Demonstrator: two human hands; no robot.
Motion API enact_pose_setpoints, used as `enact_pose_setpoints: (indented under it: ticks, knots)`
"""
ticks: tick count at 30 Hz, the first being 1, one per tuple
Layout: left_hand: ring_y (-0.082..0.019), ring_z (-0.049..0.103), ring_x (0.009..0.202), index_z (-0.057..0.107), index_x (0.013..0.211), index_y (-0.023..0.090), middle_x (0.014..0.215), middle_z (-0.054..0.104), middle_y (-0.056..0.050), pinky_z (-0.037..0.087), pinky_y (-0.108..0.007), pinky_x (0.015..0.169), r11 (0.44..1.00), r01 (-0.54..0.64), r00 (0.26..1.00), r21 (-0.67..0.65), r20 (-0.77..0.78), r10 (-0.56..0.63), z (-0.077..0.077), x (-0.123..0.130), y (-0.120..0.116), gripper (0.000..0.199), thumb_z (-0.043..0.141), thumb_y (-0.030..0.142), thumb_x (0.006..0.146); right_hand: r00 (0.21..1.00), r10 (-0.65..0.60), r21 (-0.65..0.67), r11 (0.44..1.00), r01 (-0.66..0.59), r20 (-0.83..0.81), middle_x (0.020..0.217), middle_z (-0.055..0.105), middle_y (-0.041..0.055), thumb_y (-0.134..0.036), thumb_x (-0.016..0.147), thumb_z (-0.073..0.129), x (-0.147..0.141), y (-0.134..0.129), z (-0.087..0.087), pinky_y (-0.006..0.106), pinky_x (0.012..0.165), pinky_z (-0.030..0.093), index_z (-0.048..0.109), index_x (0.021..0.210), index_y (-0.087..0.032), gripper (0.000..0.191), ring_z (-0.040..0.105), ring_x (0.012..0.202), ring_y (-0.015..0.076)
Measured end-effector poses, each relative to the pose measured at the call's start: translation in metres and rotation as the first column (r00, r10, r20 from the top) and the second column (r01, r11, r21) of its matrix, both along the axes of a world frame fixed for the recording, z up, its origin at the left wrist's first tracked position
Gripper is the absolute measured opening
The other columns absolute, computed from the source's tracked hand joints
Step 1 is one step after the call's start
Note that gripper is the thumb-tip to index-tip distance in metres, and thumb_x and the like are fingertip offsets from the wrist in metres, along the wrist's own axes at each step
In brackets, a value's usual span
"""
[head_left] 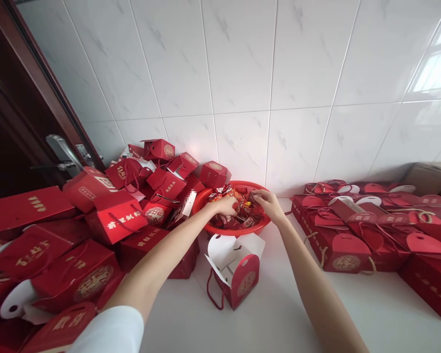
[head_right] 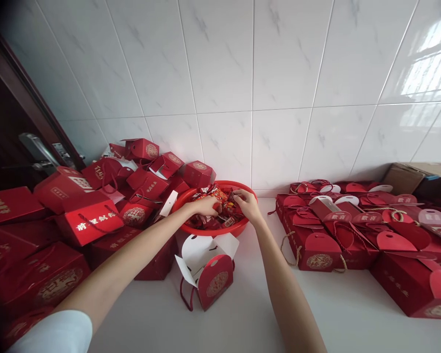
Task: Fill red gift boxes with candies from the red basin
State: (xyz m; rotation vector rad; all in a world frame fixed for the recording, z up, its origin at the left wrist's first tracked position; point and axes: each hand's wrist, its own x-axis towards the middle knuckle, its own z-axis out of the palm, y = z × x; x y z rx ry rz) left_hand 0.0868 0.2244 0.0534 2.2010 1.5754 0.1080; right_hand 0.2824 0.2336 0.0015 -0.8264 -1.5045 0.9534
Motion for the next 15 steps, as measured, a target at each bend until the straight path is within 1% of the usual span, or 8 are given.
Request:
enact_pose_setpoints:
  ticks: [3, 6, 8, 12, 15]
  knots:
    - [-0.021, 0.069, 0.086, 0.073, 0.078, 0.019, 0.084, 0.076, -0.001, 0.052, -0.027, 0.079, 0.999, -0.001, 0.988, 0.045, 0.153, -0.006, 0.010, -0.008, 0.001, 0.019, 0.064, 0.011, 0.063, 1.000, 0.008, 0.001, 1.000, -0.008, -0.006, 0.098, 0.076, 0.0077, -0.038, 0.075, 0.064, 0.001, -0.001, 0.000, 0.039, 0.087, 0.056, 0.073, 0.094, -0.018, 0.028, 0.069, 0.094, 0.0243]
    - [-0.021, 0.069, 0.097, 0.076, 0.087, 0.018, 0.098, 0.078, -0.002, 0.053, -0.027, 0.088, 0.997, -0.020, 0.953, 0.078, 0.301, -0.004, 0.015, -0.012, 0.004, 0.025, 0.070, 0.014, 0.063, 1.000, 0.018, -0.002, 1.000, -0.018, -0.009, 0.100, 0.076, 0.0070, -0.036, 0.074, 0.066, 0.002, -0.001, 0.000, 0.040, 0.091, 0.055, 0.073, 0.094, -0.019, 0.027, 0.069, 0.097, 0.0245]
    - [-0.022, 0.069, 0.101, 0.077, 0.094, 0.018, 0.104, 0.078, -0.004, 0.053, -0.029, 0.091, 0.996, -0.038, 0.925, 0.082, 0.381, 0.004, 0.016, -0.012, 0.005, 0.031, 0.073, 0.016, 0.063, 1.000, 0.022, -0.006, 1.000, -0.022, -0.011, 0.104, 0.075, 0.0071, -0.034, 0.072, 0.067, 0.003, -0.002, 0.000, 0.041, 0.093, 0.054, 0.072, 0.095, -0.019, 0.028, 0.068, 0.100, 0.0249]
    - [-0.023, 0.070, 0.100, 0.078, 0.100, 0.016, 0.106, 0.078, -0.006, 0.055, -0.032, 0.089, 0.995, -0.079, 0.875, 0.055, 0.482, 0.043, 0.017, -0.010, 0.004, 0.042, 0.078, 0.013, 0.058, 0.999, 0.038, -0.009, 0.999, -0.038, -0.006, 0.108, 0.074, 0.0072, -0.028, 0.068, 0.067, 0.004, -0.002, 0.001, 0.042, 0.094, 0.052, 0.072, 0.099, -0.019, 0.032, 0.066, 0.103, 0.0252]
    - [-0.023, 0.071, 0.093, 0.077, 0.104, 0.016, 0.104, 0.078, -0.007, 0.057, -0.032, 0.081, 0.993, -0.118, 0.839, 0.021, 0.538, 0.089, 0.017, -0.008, 0.002, 0.041, 0.080, 0.019, 0.063, 0.998, 0.057, -0.012, 0.998, -0.057, -0.002, 0.109, 0.073, 0.0071, -0.027, 0.066, 0.068, 0.006, -0.004, 0.002, 0.041, 0.091, 0.053, 0.070, 0.102, -0.019, 0.036, 0.065, 0.101, 0.0241]
